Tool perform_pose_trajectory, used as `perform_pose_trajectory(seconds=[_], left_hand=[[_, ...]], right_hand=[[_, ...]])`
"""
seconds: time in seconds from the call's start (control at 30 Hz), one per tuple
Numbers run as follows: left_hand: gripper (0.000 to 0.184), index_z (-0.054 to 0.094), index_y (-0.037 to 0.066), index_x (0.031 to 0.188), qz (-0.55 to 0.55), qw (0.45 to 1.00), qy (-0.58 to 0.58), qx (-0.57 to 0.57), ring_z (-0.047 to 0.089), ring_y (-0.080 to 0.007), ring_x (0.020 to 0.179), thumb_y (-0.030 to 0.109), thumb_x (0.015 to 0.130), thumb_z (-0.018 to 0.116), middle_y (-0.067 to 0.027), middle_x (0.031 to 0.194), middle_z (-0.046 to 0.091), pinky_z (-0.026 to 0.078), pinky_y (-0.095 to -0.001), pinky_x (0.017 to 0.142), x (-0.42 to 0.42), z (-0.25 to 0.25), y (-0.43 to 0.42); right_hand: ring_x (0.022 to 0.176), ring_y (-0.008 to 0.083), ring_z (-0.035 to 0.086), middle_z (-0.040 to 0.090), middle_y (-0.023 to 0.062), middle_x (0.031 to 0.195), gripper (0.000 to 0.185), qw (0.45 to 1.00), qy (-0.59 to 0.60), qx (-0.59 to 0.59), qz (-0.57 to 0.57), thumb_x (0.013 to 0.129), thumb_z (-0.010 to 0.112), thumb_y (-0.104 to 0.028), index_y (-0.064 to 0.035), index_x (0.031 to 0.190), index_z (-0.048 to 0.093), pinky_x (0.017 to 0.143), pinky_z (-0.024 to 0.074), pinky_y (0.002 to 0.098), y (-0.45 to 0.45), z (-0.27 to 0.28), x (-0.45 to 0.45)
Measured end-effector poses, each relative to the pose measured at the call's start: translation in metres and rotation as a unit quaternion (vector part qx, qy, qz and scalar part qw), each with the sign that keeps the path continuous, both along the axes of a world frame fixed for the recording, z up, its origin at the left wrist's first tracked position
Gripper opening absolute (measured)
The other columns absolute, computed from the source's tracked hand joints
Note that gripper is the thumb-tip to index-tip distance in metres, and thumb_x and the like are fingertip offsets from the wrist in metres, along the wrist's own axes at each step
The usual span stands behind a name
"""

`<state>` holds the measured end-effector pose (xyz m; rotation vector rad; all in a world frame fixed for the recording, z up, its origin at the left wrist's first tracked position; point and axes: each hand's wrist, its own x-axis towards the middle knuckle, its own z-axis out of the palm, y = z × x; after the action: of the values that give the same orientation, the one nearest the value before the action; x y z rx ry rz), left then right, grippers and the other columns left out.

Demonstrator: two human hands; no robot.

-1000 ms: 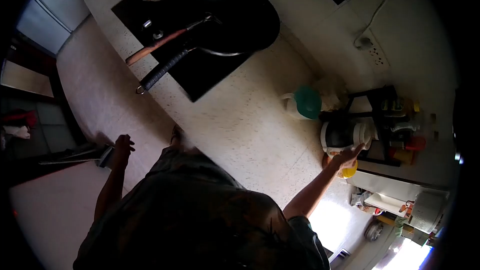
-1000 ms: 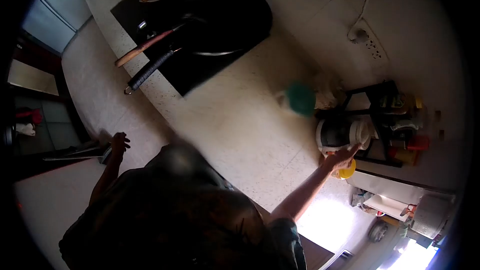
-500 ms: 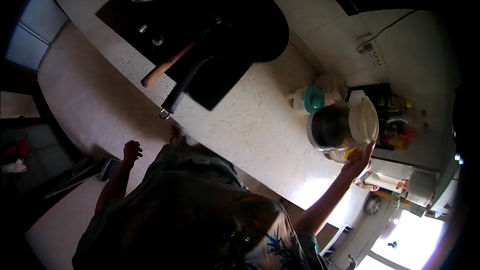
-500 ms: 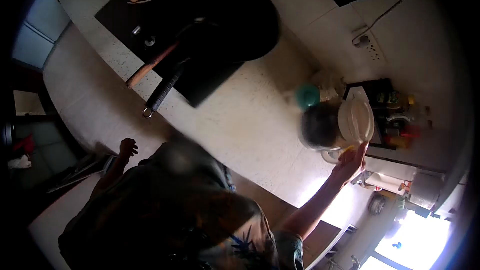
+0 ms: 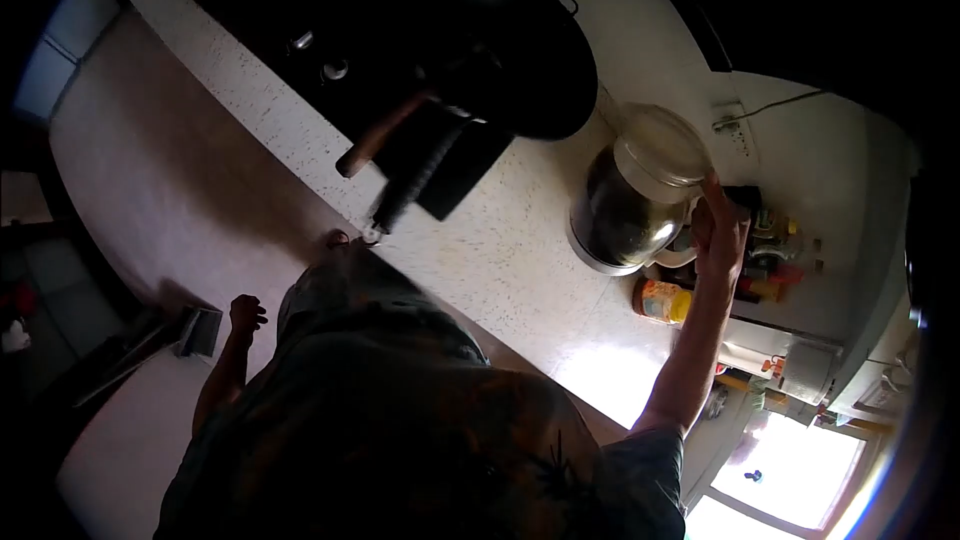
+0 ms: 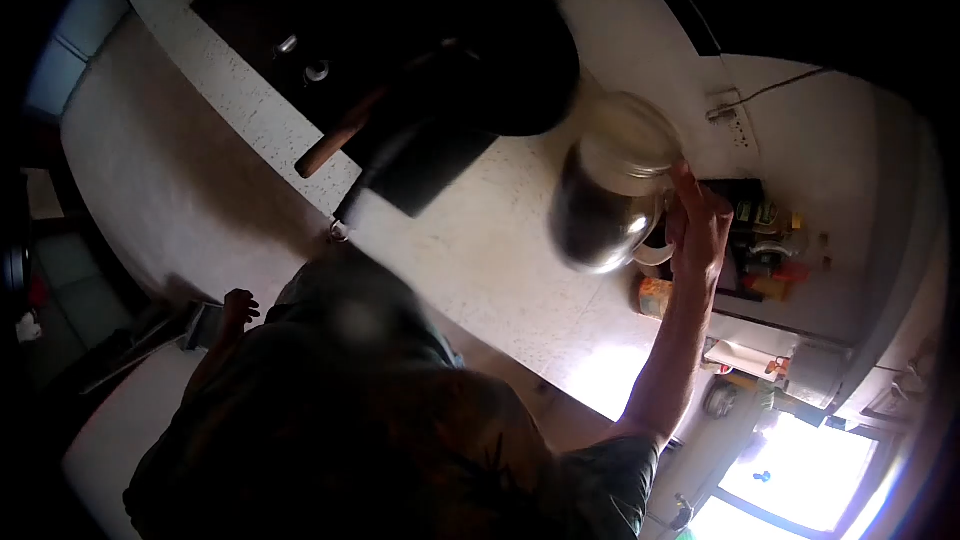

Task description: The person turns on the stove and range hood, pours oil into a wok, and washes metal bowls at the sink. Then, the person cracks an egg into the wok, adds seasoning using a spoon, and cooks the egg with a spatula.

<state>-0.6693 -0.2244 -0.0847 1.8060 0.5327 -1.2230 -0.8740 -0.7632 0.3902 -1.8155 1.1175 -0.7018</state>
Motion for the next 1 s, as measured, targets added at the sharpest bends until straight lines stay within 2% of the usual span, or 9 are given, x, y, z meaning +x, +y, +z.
perform_pose_trajectory(seconds=[0.07, 0.13, 0.27, 0.33, 0.53, 0.63, 0.77, 0.83, 1.0], left_hand=[[0.018, 0.051, 0.001, 0.085, 0.008, 0.995, -0.089, -0.033, 0.053, -0.0184, 0.041, 0.017, 0.081, 0.044, -0.0099, 0.061, 0.056, 0.035, -0.0263, 0.031, -0.007, 0.003, 0.007], [0.018, 0.051, 0.001, 0.086, 0.010, 0.999, -0.048, 0.001, 0.053, -0.0179, 0.041, 0.018, 0.080, 0.045, -0.0100, 0.062, 0.056, 0.035, -0.0257, 0.032, -0.003, 0.002, 0.005], [0.019, 0.051, 0.001, 0.088, 0.018, 0.996, -0.088, -0.025, 0.054, -0.0177, 0.042, 0.016, 0.080, 0.044, -0.0111, 0.064, 0.057, 0.036, -0.0256, 0.033, -0.007, 0.002, 0.008], [0.018, 0.051, 0.001, 0.087, 0.026, 0.997, -0.078, -0.009, 0.054, -0.0177, 0.042, 0.016, 0.079, 0.044, -0.0115, 0.065, 0.058, 0.036, -0.0258, 0.033, -0.007, 0.002, 0.007], [0.018, 0.051, 0.000, 0.086, 0.025, 0.998, -0.047, 0.024, 0.054, -0.0175, 0.041, 0.015, 0.079, 0.043, -0.0111, 0.064, 0.057, 0.036, -0.0256, 0.033, 0.001, 0.001, 0.003], [0.019, 0.051, 0.000, 0.086, 0.033, 0.997, -0.074, 0.003, 0.054, -0.0173, 0.041, 0.015, 0.079, 0.044, -0.0112, 0.064, 0.057, 0.036, -0.0251, 0.032, 0.001, 0.004, 0.006], [0.018, 0.051, 0.000, 0.086, 0.035, 0.996, -0.086, 0.002, 0.053, -0.0173, 0.041, 0.015, 0.079, 0.044, -0.0112, 0.063, 0.057, 0.036, -0.0248, 0.031, 0.004, -0.004, 0.011], [0.020, 0.051, -0.001, 0.087, 0.041, 0.996, -0.079, -0.002, 0.053, -0.0173, 0.041, 0.016, 0.079, 0.044, -0.0116, 0.065, 0.058, 0.036, -0.0251, 0.032, 0.006, -0.001, 0.009], [0.021, 0.051, -0.001, 0.088, 0.043, 0.997, -0.058, 0.005, 0.054, -0.0176, 0.042, 0.017, 0.079, 0.044, -0.0124, 0.068, 0.058, 0.036, -0.0255, 0.032, 0.009, 0.000, 0.007]], right_hand=[[0.031, 0.0051, 0.024, 0.030, -0.0044, 0.035, 0.047, 1.000, 0.013, -0.014, 0.018, 0.075, 0.065, -0.031, -0.0140, 0.040, 0.039, 0.032, 0.0159, 0.0239, -0.003, 0.003, 0.012], [0.027, 0.0057, 0.023, 0.031, -0.0027, 0.034, 0.043, 0.992, 0.077, -0.048, 0.082, 0.080, 0.059, -0.028, -0.0131, 0.042, 0.045, 0.029, 0.0174, 0.0236, -0.010, 0.007, 0.025], [0.026, 0.0060, 0.024, 0.031, -0.0027, 0.033, 0.046, 0.986, 0.161, -0.018, 0.045, 0.079, 0.060, -0.030, -0.0128, 0.040, 0.043, 0.029, 0.0169, 0.0238, -0.023, 0.009, 0.050], [0.027, 0.0057, 0.023, 0.031, -0.0030, 0.033, 0.049, 0.979, 0.193, -0.021, 0.065, 0.073, 0.067, -0.036, -0.0138, 0.039, 0.039, 0.030, 0.0157, 0.0246, -0.032, 0.008, 0.058], [0.026, 0.0057, 0.025, 0.032, -0.0032, 0.033, 0.051, 0.958, 0.273, -0.033, 0.086, 0.070, 0.068, -0.039, -0.0126, 0.038, 0.039, 0.030, 0.0170, 0.0239, -0.042, 0.010, 0.082], [0.025, 0.0049, 0.021, 0.028, -0.0050, 0.032, 0.051, 0.949, 0.297, -0.037, 0.093, 0.073, 0.065, -0.040, -0.0137, 0.038, 0.040, 0.029, 0.0159, 0.0232, -0.048, 0.011, 0.091], [0.026, 0.0046, 0.021, 0.028, -0.0054, 0.032, 0.049, 0.942, 0.324, -0.069, 0.053, 0.070, 0.067, -0.043, -0.0131, 0.040, 0.042, 0.029, 0.0162, 0.0235, -0.052, 0.010, 0.104], [0.026, 0.0045, 0.022, 0.030, -0.0056, 0.033, 0.047, 0.937, 0.334, -0.047, 0.089, 0.069, 0.067, -0.044, -0.0122, 0.043, 0.046, 0.029, 0.0166, 0.0235, -0.059, 0.012, 0.105], [0.027, 0.0046, 0.022, 0.029, -0.0057, 0.033, 0.048, 0.925, 0.358, -0.050, 0.117, 0.069, 0.067, -0.044, -0.0128, 0.042, 0.043, 0.030, 0.0168, 0.0231, -0.055, 0.017, 0.118]])
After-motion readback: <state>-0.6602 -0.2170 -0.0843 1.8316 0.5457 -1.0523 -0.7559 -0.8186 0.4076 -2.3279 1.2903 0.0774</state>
